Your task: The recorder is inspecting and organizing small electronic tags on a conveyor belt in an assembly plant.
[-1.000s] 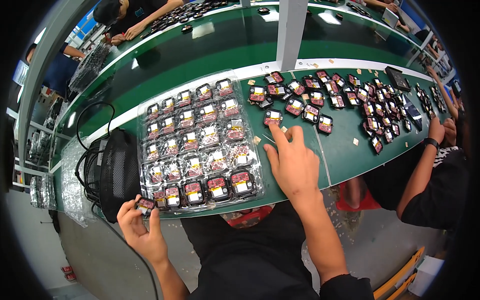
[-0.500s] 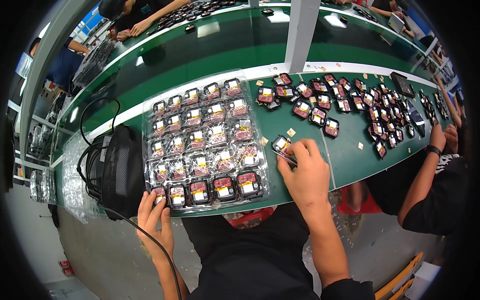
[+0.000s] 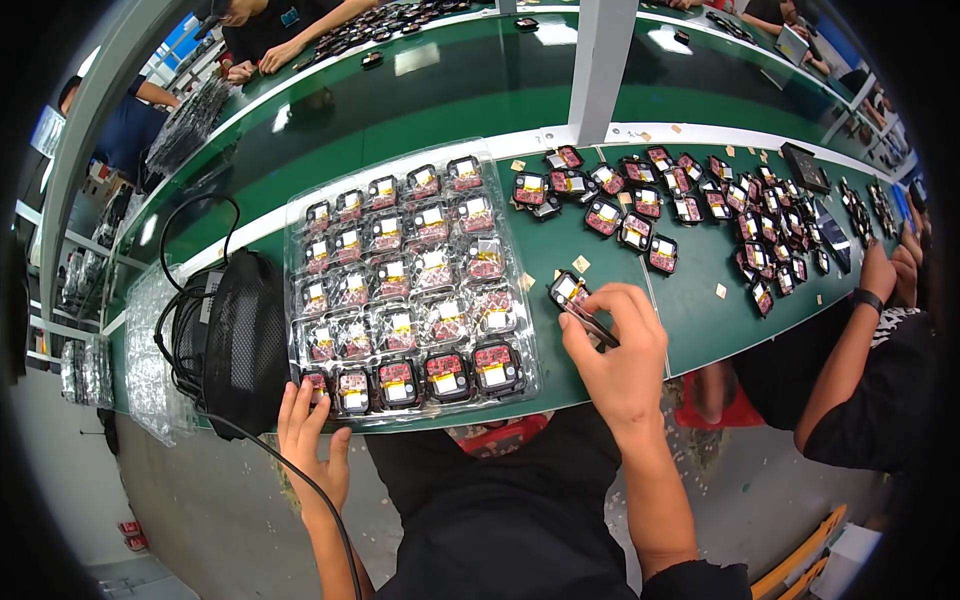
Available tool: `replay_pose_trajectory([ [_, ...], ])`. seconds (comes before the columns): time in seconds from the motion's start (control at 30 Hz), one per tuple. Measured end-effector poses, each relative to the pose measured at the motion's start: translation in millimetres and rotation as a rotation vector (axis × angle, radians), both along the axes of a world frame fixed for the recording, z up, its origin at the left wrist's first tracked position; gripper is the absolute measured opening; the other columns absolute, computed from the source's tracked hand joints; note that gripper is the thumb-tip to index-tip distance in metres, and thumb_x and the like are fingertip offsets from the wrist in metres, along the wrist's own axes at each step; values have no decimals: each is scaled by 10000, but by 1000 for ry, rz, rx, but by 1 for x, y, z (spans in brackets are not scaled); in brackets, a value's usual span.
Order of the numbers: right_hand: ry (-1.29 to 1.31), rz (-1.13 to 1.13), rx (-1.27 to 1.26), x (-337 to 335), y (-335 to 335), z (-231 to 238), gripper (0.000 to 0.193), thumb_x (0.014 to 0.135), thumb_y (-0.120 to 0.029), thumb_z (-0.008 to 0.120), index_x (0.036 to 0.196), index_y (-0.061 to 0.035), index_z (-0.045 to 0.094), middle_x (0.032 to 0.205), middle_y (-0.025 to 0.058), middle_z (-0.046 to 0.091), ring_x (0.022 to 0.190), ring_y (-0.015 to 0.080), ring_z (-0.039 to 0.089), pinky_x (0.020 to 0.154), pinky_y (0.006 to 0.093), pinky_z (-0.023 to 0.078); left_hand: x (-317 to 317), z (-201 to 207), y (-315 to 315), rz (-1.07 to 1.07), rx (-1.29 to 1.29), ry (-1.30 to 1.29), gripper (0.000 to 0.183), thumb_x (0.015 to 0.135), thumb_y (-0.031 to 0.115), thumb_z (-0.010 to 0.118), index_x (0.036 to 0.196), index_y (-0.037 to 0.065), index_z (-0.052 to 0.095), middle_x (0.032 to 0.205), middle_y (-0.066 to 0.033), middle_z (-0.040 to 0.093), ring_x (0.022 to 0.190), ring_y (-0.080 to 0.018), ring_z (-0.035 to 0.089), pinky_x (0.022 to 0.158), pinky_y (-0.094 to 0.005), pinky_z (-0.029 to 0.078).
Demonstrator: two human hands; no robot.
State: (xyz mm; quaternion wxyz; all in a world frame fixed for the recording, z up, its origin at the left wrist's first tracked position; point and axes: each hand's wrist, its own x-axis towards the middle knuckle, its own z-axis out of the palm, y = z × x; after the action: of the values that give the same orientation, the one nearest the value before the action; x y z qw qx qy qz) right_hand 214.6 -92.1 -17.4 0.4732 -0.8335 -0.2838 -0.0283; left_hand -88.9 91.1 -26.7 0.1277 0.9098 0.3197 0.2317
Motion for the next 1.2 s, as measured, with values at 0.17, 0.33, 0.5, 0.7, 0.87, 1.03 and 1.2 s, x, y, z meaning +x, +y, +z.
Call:
replay_pose_trajectory([
  [0.17,-50,35,81,-7,-9,5,253,725,-26,839,921,-19,679,1019,74,672,544,64,436,472,251,345,6,-2,-8,-36,164,-66,438,904,278,769,1257,29,691,1447,-163,607,1429,-431,471,1165,-586,360],
  [0.33,-44,140,128,-21,-13,8,273,704,-30,858,921,-23,692,1059,90,684,493,45,398,433,242,314,24,-2,-18,-119,126,2,383,881,272,785,1187,43,759,1319,-118,702,1377,-427,532,1162,-591,350],
  [0.5,66,267,111,-43,-18,20,290,697,-44,889,920,-31,704,1064,95,686,536,66,497,457,250,390,25,-2,-20,-112,140,25,392,877,266,786,1192,35,755,1338,-116,695,1378,-421,534,1166,-585,340],
  [0.7,-138,476,167,-64,-18,23,294,698,-154,922,902,-74,725,1042,88,688,725,197,691,594,303,571,26,2,-35,-95,208,-38,456,947,380,731,1232,24,713,1350,-171,668,1369,-457,530,1159,-595,360],
  [0.87,-109,660,236,-82,-20,27,314,726,-207,926,932,-72,731,1074,86,699,678,154,677,564,268,562,44,7,-78,-224,-480,-711,755,897,531,753,1323,-76,611,1355,-250,608,1228,-373,642,1048,-491,522],
  [1.03,-70,763,207,-94,-27,37,363,758,-233,912,1008,-52,721,1093,92,689,778,174,698,575,292,578,53,11,-98,-384,-1135,-874,757,886,468,804,1366,-74,583,1425,-232,555,1243,-330,630,1084,-457,497],
  [1.2,-44,665,75,-103,-39,48,411,801,-246,880,1108,-40,701,1041,89,638,721,207,657,600,321,566,53,15,-110,-254,-1351,-991,765,825,539,807,1286,-36,600,1307,-169,593,1161,-319,669,1008,-442,569],
])
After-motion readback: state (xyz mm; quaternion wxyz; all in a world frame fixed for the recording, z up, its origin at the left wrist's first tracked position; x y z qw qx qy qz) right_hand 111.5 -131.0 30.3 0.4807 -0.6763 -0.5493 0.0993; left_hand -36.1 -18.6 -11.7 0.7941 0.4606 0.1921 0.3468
